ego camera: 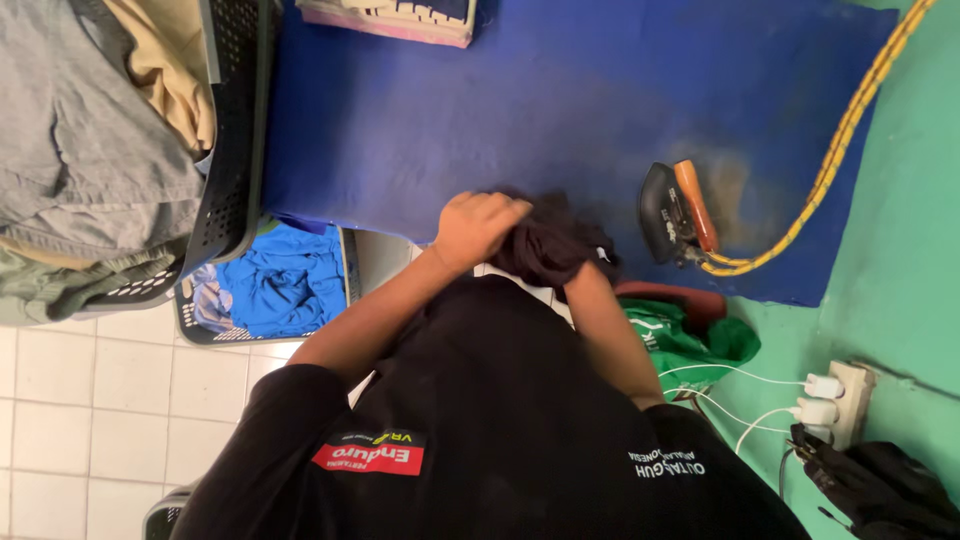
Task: The person picks up a garment from a basket, folds it on a table, and irons the fabric several times before completing the fold.
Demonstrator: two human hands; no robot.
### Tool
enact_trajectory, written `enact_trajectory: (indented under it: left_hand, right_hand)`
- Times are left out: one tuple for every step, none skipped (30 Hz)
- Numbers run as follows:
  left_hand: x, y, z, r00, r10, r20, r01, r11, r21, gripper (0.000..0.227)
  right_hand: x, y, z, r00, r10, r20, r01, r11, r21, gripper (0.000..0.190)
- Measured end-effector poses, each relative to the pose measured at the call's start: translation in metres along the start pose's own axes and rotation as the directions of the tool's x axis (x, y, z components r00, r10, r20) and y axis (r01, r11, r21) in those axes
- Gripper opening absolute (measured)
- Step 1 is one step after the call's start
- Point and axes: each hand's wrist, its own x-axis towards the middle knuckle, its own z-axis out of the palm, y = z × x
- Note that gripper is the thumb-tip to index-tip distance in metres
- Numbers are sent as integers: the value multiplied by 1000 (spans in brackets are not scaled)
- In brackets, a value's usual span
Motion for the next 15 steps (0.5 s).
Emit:
enact_trajectory:
  left_hand:
    - [-7,-5,6,996,-80,-35,80,997,-14,29]
    - [-14,-12,12,985,-160,-70,158,987,-31,29]
    - [-22,-18,16,943,-284,-174,288,958,-6,21]
    - [-27,-25,19,875,-396,-279,414,910,7,15]
    - [-27,-37,18,745,-596,-300,593,797,-114,10]
    - [-25,-47,14,574,-765,-291,734,639,-233,13]
    - [-24,-54,6,550,-805,-223,750,594,-291,18]
    - [-23,-61,-7,525,-837,-152,766,543,-345,23]
    - [-18,-63,-15,499,-862,-89,776,490,-398,29]
    - [-12,-58,-18,623,-777,-83,686,595,-420,34]
    - [-10,-50,-21,731,-678,-82,585,683,-437,41]
    - [-7,-40,-22,822,-564,-80,473,754,-455,48]
    - [-1,-31,-21,846,-533,8,462,725,-511,51]
    - [8,-21,-17,865,-493,94,455,689,-564,54]
    - [20,-7,-8,923,-348,166,349,570,-744,34]
  right_hand:
    - [-12,4,-4,999,30,22,-30,1000,-4,24]
    - [-24,7,-11,998,58,35,-58,998,-4,23]
    - [-39,7,-22,996,85,30,-84,996,-5,23]
    - [-51,5,-35,994,105,20,-105,994,-7,22]
    - [-60,0,-49,995,101,-17,-101,995,-7,22]
    - [-65,-7,-64,995,56,-83,-57,998,-9,22]
    - [-70,-19,-77,987,1,-160,-4,1000,-21,21]
    - [-74,-31,-86,966,-87,-243,80,996,-38,21]
    - [-74,-47,-96,884,-228,-409,216,973,-75,41]
    - [-71,-55,-95,848,-286,-445,185,949,-256,40]
    - [-68,-61,-93,815,-348,-464,141,895,-423,39]
    - [-65,-66,-89,782,-413,-467,86,813,-575,39]
    - [-59,-64,-76,863,-391,-319,114,768,-631,35]
    - [-54,-62,-63,921,-354,-163,155,717,-680,32]
    - [-51,-59,-47,897,-435,77,362,624,-692,41]
